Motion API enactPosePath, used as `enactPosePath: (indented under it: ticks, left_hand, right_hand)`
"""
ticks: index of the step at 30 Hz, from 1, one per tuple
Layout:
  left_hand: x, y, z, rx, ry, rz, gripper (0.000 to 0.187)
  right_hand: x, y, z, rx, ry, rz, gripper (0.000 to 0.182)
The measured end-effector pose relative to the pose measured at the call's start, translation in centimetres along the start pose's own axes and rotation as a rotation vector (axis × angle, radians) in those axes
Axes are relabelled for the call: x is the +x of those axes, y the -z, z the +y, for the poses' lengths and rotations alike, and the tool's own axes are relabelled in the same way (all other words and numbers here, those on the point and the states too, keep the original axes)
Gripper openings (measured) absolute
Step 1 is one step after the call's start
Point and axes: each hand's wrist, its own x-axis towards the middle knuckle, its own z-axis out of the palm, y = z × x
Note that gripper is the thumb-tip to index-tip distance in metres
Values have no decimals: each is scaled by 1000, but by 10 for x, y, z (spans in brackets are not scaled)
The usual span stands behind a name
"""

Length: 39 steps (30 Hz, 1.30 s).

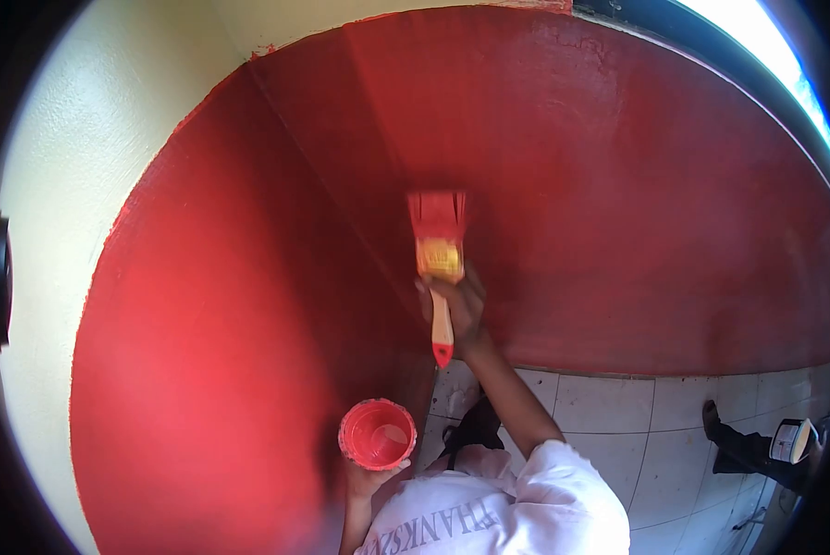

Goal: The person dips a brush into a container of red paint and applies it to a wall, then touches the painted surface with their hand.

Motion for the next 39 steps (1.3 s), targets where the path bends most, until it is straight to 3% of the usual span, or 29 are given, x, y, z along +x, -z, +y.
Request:
enactPosePath:
  ticks: [5, 8, 11, 23, 27, 29, 34, 39]
  left_hand:
    - [2, 1, -10, 48, -82, 12, 90]
    - [2, 0, 0, 75, -85, 3, 89]
    - [1, 1, -5, 18, -67, -10, 88]
    - [4, 3, -5, 102, -58, -26, 86]
    - [4, 2, -2, 85, -28, -27, 86]
    - [6, 3, -1, 54, -34, -21, 87]
    - [3, 6, -16, 26, -72, -2, 88]
    - [4, 9, -24, 42, -119, -42, 91]
  right_hand:
    - [101, -23, -16, 10, 99, 107, 27]
    - [124, -35, -13, 16, 141, 133, 28]
    - [116, -41, -4, 22, 43, 106, 28]
    - [-106, -34, 40, -52, -110, -44, 29]
    - [-154, -18, 28, -21, -272, -165, 29]
    - [-157, -8, 17, -3, -256, -155, 28]
    - [-83, 9, 6, 73, -120, -84, 24]
    - [69, 17, -13, -33, 82, 101, 23]
